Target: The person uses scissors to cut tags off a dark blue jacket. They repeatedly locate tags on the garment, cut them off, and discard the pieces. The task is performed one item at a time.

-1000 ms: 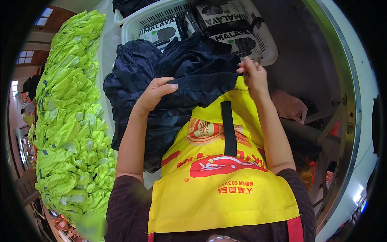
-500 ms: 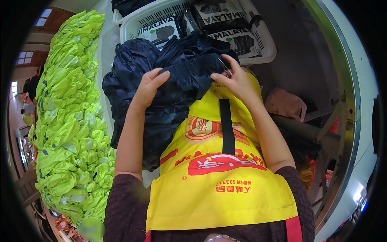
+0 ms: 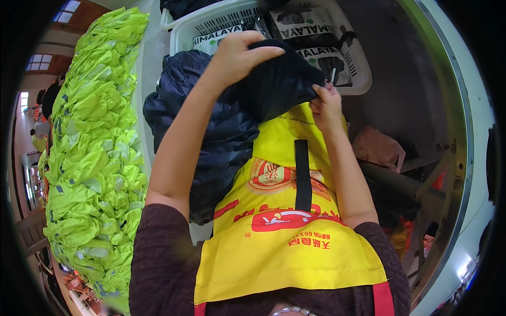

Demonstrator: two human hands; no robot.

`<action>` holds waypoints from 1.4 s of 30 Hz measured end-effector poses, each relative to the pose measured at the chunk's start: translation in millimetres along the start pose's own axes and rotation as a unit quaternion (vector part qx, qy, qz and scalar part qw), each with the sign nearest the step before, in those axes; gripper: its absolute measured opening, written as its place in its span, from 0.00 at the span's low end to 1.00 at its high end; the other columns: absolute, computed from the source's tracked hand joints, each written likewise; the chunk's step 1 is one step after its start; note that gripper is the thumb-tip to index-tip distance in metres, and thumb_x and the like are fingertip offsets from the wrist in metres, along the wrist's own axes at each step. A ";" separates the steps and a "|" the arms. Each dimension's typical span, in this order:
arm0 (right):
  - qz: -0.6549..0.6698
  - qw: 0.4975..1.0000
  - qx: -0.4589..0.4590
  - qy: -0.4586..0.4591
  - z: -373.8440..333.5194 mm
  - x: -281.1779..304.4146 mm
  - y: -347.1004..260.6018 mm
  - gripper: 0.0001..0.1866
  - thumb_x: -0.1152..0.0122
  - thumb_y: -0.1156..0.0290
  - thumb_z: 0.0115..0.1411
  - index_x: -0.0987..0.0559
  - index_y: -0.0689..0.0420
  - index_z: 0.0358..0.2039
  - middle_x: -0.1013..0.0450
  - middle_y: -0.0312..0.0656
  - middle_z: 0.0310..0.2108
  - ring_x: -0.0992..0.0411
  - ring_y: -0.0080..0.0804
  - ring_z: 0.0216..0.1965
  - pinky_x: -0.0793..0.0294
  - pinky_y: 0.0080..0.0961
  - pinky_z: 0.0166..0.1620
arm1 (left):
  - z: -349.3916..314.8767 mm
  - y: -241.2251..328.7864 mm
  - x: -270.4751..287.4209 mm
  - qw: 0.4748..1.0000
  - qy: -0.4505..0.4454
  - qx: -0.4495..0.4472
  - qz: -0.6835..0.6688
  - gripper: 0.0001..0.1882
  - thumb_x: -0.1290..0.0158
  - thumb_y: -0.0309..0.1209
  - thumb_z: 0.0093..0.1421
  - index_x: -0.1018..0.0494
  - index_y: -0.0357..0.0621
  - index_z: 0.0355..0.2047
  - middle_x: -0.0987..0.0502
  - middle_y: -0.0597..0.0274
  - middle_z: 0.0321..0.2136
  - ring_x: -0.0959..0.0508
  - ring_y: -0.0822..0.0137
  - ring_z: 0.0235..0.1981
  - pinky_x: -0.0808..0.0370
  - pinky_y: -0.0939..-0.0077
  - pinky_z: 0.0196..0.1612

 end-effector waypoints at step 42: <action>-0.415 0.909 0.009 -0.037 -57.2 38.3 -3.6 0.14 0.39 0.71 0.55 0.26 0.63 0.40 0.26 0.36 0.36 0.30 0.19 0.35 0.32 0.17 0.41 | -128.5 -113.3 -36.5 0.930 -0.162 0.233 0.233 0.16 0.42 0.41 0.49 0.22 0.44 0.34 0.22 0.54 0.31 0.25 0.56 0.36 0.30 0.65 0.43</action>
Point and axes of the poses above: each hand's wrist, its own z-axis towards the middle knuckle, its own x-axis out of the back of the hand, y = z × x, the point moved 6 cm from there along z, towards the middle knuckle
